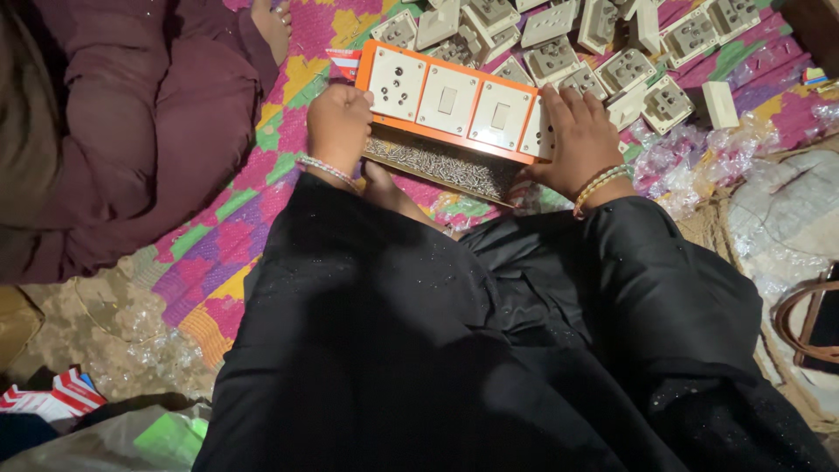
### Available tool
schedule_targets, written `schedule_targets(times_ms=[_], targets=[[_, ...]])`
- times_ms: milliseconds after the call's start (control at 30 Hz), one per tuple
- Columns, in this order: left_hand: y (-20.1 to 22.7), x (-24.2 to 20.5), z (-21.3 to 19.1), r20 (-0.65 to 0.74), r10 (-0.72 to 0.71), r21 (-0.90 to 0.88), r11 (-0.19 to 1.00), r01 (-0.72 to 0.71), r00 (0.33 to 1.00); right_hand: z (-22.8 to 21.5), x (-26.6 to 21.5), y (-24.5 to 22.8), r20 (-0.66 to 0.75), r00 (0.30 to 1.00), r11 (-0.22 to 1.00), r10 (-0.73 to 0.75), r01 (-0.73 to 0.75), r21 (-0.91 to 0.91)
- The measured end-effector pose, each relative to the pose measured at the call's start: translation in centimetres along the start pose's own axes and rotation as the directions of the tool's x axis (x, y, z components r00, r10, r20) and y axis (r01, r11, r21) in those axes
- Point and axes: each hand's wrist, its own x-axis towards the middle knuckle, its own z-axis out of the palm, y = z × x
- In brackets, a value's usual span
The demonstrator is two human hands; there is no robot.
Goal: The person assembles electrical switch and socket components into orange and green plastic frames. They pick up individual white plastic modules, align them into the frame slots, and press them into place. The person handles multiple frames and components, occasionally adjusting the position of the frames on the floor.
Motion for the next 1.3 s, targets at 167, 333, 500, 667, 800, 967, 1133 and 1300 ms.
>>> schedule_targets(times_ms=[167, 333, 500, 667, 800, 967, 1133, 1300], targets=[[1.1, -0.7, -0.4, -0.068, 0.256, 0.365, 0.906, -0.215, 0.964, 0.3, 0.1, 0.3, -0.011, 1.0, 1.0, -0.02, 0.02, -0.001], [2.6, -1.9, -1.0, -0.044, 0.305, 0.546, 0.805, -0.233, 0.951, 0.1, 0.1, 0.3, -0.004, 1.0, 0.999, -0.012, 0.011, -0.041], [0.9, -0.9, -0.5, -0.043, 0.396, 0.414, 0.842, -0.345, 0.917, 0.9, 0.1, 1.4, -0.087, 0.996, 0.989, -0.012, 0.025, 0.146], [-0.6, -0.7, -0.5, -0.096, 0.221, 0.295, 0.937, -0.185, 0.97, 2.3, 0.2, 4.0, 0.032, 0.956, 0.731, 0.293, -0.246, 0.637], [-1.2, -3.1, -0.7, 0.31, 0.096, 0.334, 0.92, -0.203, 0.946, 3.4, 0.6, 4.8, 0.026, 0.971, 0.776, 0.237, -0.205, 0.596], [-2.0, -7.2, 7.1, 0.94, 0.25, 0.179, 0.217, -0.96, 0.232, 4.0, 0.1, 4.5, -0.225, 0.964, 0.866, 0.14, -0.009, 0.5], [-1.3, -9.6, 14.4, 0.703, 0.111, 0.569, 0.503, -0.65, 0.702, 2.8, 0.1, 3.1, -0.292, 0.954, 0.905, 0.069, 0.063, 0.421], [-0.9, -7.2, 18.3, 0.806, -0.012, 0.538, 0.435, -0.722, 0.592, 1.0, -0.4, 1.4, -0.245, 0.969, 0.955, 0.008, 0.065, 0.289]])
